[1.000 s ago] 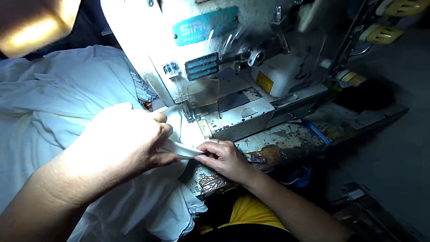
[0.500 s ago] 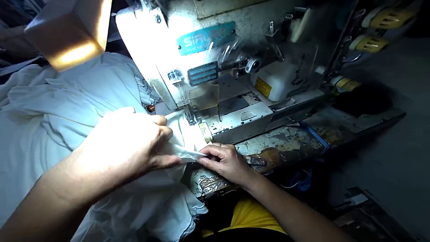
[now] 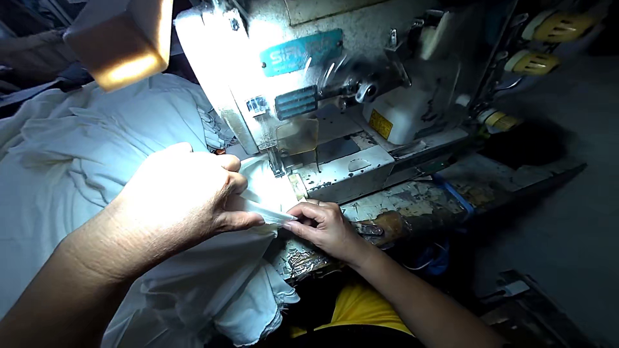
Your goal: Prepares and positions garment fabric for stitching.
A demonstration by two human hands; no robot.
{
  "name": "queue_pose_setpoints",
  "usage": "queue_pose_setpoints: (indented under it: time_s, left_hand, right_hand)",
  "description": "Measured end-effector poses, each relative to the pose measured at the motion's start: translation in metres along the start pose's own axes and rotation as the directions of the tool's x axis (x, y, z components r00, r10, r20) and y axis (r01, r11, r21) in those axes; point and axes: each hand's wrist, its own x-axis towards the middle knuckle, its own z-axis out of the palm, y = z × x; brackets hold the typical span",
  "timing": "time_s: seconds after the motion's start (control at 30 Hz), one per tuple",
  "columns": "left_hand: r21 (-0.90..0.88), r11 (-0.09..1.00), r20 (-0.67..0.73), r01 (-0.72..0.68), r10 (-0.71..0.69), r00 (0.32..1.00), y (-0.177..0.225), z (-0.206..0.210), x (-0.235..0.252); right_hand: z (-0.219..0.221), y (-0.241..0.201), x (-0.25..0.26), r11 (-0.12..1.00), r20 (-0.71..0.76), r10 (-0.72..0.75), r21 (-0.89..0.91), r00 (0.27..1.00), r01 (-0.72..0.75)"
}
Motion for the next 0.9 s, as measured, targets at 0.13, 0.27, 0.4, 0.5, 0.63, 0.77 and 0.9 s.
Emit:
queue_pose_setpoints:
  time_s: [0.13,0.27,0.4,0.5,0.63,0.77,0.9]
  left_hand:
    - [0.029,0.999,0.023,0.018,-0.019,1.0,0.004,-0.011,0.001]
    - [-0.118,0.993,-0.132,0.002,-0.018,0.991,0.044,0.01,-0.01]
    - [-0.221,0.972,-0.194,0.074,-0.119,0.974,0.069,0.068,-0.03]
    - [-0.232,0.967,-0.199,0.104,-0.152,0.968,0.069,0.064,-0.027]
    - [-0.239,0.965,-0.154,0.105,-0.145,0.977,0.058,0.06,-0.019]
    - [-0.266,0.953,-0.136,0.148,-0.189,0.972,0.051,0.062,-0.009]
    - [-0.275,0.918,-0.226,0.288,-0.353,0.908,0.095,0.075,-0.024]
  right_hand:
    - [0.0,-0.001,0.002,1.0,-0.007,0.002,-0.004,1.0,-0.002]
    - [0.0,-0.009,-0.011,1.0,-0.034,0.004,0.016,0.999,-0.004]
    - [-0.002,-0.023,-0.022,1.0,-0.097,-0.012,0.013,0.995,0.013]
    - [-0.002,-0.026,-0.022,0.999,-0.114,-0.038,-0.022,0.993,0.036]
    - [0.003,-0.022,-0.015,0.996,-0.161,-0.073,-0.054,0.984,0.065]
    - [0.009,-0.011,-0.003,0.996,-0.195,-0.082,-0.052,0.978,0.073]
    - [0.008,-0.006,0.0,0.996,-0.146,-0.065,0.059,0.987,0.074]
